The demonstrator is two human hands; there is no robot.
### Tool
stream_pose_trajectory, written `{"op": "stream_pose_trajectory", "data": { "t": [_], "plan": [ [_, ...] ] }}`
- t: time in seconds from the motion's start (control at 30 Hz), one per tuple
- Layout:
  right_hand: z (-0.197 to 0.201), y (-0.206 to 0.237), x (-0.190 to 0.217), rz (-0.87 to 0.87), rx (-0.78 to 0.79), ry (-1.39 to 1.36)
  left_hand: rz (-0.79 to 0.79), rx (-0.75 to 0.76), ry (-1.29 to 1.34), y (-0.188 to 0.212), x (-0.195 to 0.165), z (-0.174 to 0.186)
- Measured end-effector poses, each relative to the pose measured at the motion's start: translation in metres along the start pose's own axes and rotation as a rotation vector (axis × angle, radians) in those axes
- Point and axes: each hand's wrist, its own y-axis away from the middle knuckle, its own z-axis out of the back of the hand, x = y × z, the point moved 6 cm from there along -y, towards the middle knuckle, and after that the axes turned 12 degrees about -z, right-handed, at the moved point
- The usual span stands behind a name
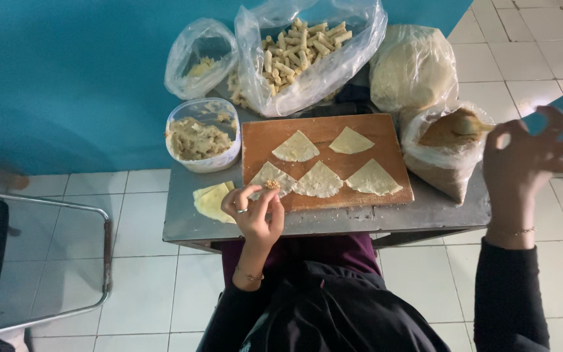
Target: The person spoons filling from a container onto triangular pastry wrappers laid on a wooden board, then folds the wrappers over the filling by hand and sets the folded pastries aside. They repeat the filling and folding cycle for multiple wrappers, taking new wrappers from a stack on the table.
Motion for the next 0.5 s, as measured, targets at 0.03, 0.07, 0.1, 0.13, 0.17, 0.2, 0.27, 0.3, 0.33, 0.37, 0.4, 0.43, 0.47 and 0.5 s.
{"op": "stream_pose_trajectory", "data": {
  "t": [0.03,0.07,0.1,0.13,0.17,0.2,0.27,0.3,0.33,0.37,0.4,0.43,0.47,0.5],
  "plan": [
    [-0.002,-0.003,0.005,0.002,0.016,-0.013,0.0,-0.001,-0.004,-0.001,0.0,0.0],
    [-0.004,-0.007,0.011,0.003,0.032,-0.025,0.001,-0.001,-0.01,-0.001,0.001,0.0],
    [-0.006,-0.008,0.017,-0.004,0.053,-0.046,0.002,0.003,-0.014,0.0,0.001,0.001],
    [-0.009,-0.01,0.021,-0.025,0.083,-0.118,0.022,0.008,0.011,0.0,0.002,0.0],
    [-0.012,-0.011,0.025,-0.046,0.112,-0.191,0.04,0.01,0.037,0.0,0.003,-0.001],
    [-0.015,-0.013,0.026,-0.081,0.153,-0.316,0.059,0.014,0.063,-0.001,0.004,-0.001],
    [-0.025,-0.019,0.02,-0.158,0.243,-0.547,0.031,0.017,0.017,-0.002,0.001,0.0],
    [-0.031,-0.022,0.015,-0.2,0.292,-0.654,0.019,0.019,-0.005,-0.003,0.0,0.0],
    [-0.034,-0.024,0.009,-0.203,0.31,-0.677,0.018,0.02,-0.005,-0.004,-0.001,0.001],
    [-0.036,-0.027,0.004,-0.206,0.329,-0.7,0.017,0.019,-0.004,-0.004,-0.001,0.002],
    [-0.035,-0.028,-0.002,-0.167,0.316,-0.64,0.016,0.018,-0.004,-0.005,-0.002,0.002],
    [-0.035,-0.026,-0.006,-0.161,0.323,-0.62,0.018,0.017,-0.001,-0.005,-0.002,0.002],
    [-0.036,-0.024,-0.01,-0.154,0.329,-0.599,0.02,0.017,0.003,-0.006,-0.001,0.002],
    [-0.037,-0.022,-0.021,-0.181,0.354,-0.616,0.022,0.018,0.008,-0.006,-0.001,0.002]
  ]
}}
